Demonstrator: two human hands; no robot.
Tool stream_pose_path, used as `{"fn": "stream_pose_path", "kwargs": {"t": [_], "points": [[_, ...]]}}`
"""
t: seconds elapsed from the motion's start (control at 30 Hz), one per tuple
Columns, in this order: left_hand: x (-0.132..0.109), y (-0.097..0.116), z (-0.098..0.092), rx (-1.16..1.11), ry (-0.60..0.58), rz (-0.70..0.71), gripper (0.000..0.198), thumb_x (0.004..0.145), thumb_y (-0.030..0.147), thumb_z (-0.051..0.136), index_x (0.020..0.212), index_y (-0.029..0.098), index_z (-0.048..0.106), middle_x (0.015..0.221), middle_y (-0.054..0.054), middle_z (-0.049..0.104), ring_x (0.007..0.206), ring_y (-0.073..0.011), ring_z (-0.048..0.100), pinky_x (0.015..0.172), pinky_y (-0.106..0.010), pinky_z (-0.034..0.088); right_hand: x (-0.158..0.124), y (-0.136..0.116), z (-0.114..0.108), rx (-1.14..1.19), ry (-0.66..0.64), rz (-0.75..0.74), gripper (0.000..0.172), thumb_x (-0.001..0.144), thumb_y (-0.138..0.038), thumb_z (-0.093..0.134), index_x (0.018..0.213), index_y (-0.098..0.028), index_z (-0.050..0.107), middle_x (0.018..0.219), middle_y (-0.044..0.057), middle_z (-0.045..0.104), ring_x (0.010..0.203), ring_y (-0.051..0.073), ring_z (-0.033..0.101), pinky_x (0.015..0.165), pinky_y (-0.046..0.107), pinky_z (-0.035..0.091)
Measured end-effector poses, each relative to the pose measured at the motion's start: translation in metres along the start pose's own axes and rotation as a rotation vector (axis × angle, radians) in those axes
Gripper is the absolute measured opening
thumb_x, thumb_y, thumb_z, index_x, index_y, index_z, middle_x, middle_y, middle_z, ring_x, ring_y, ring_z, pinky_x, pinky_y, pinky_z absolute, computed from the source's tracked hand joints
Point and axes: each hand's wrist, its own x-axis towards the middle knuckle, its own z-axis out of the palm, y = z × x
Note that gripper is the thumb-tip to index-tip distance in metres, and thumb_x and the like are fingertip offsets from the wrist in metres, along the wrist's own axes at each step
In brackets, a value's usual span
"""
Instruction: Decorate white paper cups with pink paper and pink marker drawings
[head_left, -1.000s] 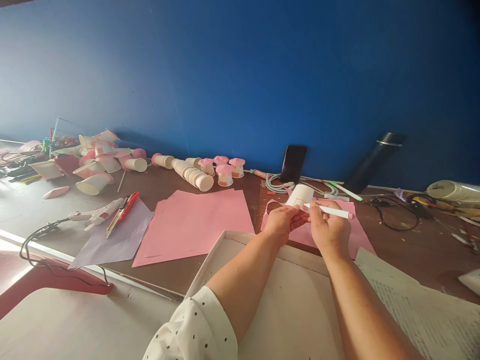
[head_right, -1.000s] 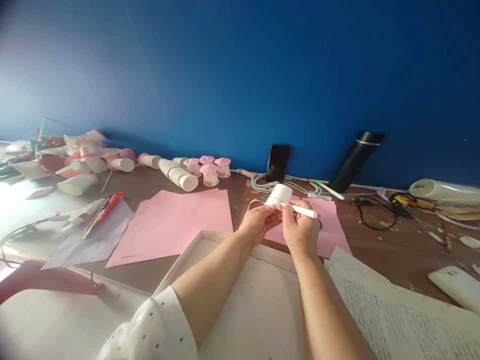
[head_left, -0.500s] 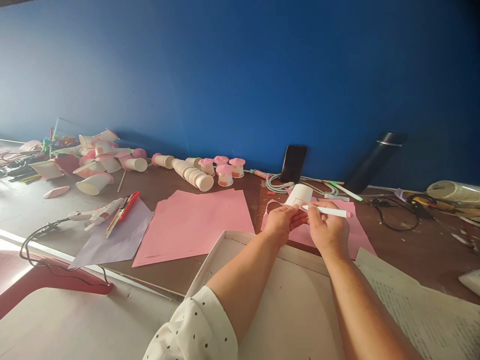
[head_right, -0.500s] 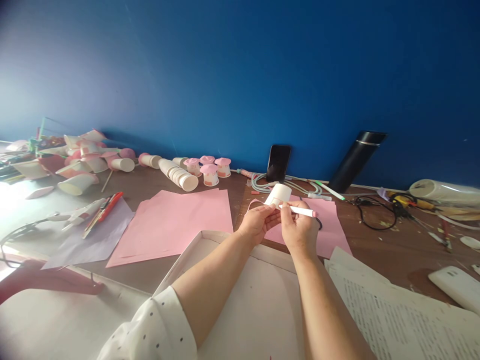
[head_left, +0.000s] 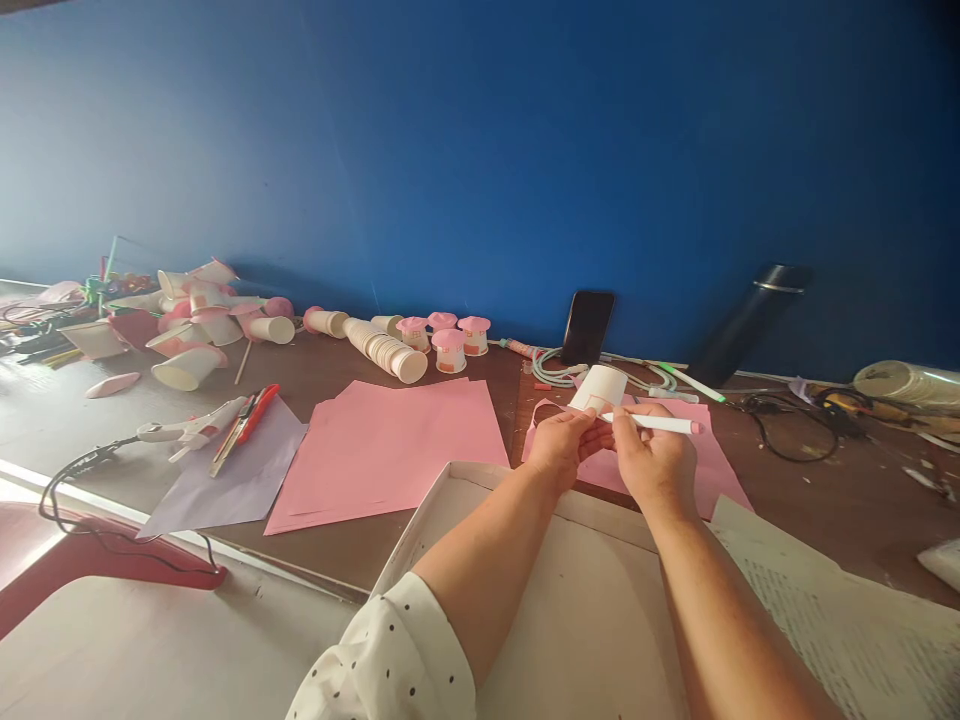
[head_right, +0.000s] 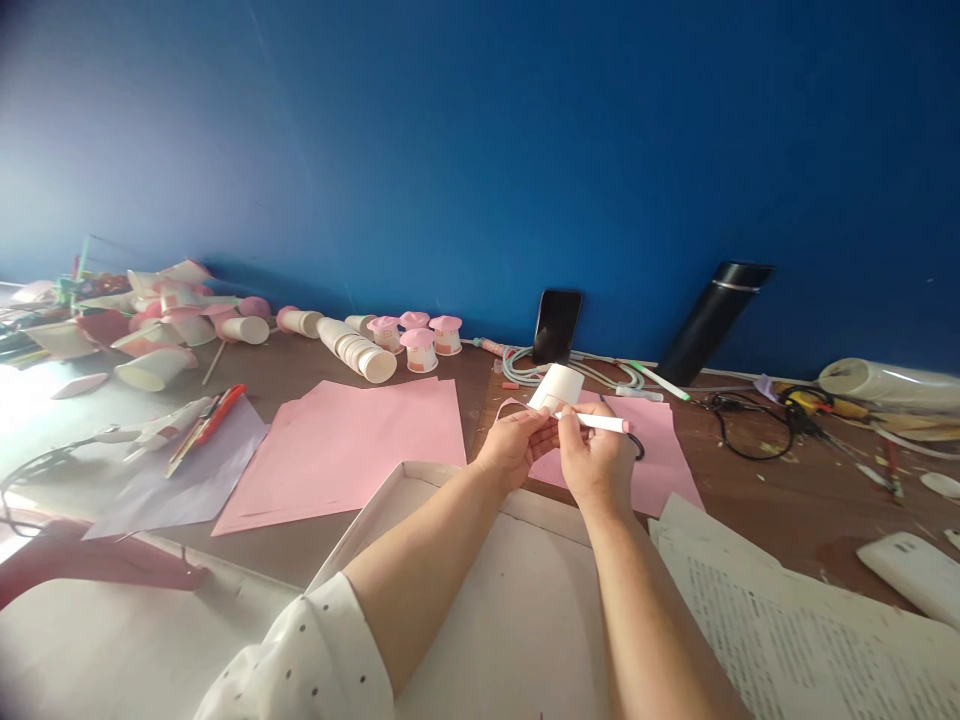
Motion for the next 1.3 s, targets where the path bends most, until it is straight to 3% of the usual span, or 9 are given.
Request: {"fn": "stream_pose_path", "kwargs": {"t": [1.3], "points": [[-0.0024,0.0006,0.0012,0.008,-0.024,-0.018,0.014,0.084,0.013,0.057,0.076,0.006,0.066,0.072,-0.009,0.067,0.068,-0.0132,0.066,0.092,-0.036,0.05,-0.001,0.0007,0.0014,0.076,0.032,0.002,0.023,0.081,-0.04,0.054,0.086,-0.019,0.061,0.077,0.007,0.071,0.059,0.018,0.065,0.059,0.028,0.048]]}}
